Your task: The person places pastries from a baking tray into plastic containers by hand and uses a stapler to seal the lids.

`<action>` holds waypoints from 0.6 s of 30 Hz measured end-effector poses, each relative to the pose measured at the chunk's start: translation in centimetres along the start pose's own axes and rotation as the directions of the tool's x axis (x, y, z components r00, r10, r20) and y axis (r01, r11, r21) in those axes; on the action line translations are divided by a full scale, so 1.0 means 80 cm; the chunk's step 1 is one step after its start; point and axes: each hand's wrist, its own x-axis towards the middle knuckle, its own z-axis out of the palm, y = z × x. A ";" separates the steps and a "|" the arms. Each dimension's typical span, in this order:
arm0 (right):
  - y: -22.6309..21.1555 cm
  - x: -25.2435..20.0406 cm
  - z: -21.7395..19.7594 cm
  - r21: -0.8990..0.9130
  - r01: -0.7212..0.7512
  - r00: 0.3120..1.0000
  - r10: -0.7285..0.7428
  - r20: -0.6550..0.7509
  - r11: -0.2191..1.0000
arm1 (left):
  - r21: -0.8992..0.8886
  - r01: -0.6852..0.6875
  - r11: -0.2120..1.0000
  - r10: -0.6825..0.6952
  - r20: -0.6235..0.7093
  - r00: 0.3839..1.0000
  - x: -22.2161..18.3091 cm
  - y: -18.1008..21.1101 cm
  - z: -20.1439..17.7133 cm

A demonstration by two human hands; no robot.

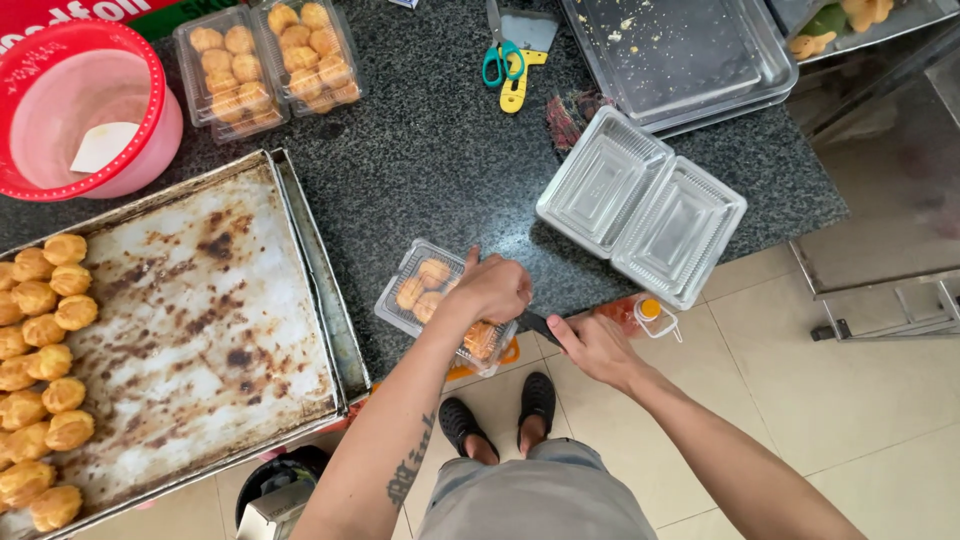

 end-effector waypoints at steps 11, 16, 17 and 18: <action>-0.019 -0.022 -0.025 0.233 -0.037 0.996 0.018 0.082 0.972 | -0.005 -0.071 0.997 0.070 -0.137 0.988 -0.050 -0.012 -0.028; -0.029 -0.002 -0.033 0.294 -0.081 0.992 0.106 -0.071 0.952 | 0.053 -0.062 0.997 0.081 -0.599 0.797 -0.082 -0.072 -0.004; -0.035 0.006 -0.032 0.111 -0.037 0.983 0.056 -0.177 0.993 | 0.100 -0.022 0.995 0.079 -0.617 0.783 -0.095 -0.075 -0.007; -0.042 0.014 -0.032 -0.079 -0.008 0.962 -0.013 -0.272 0.997 | 0.146 0.019 0.989 0.079 -0.635 0.769 -0.108 -0.078 -0.009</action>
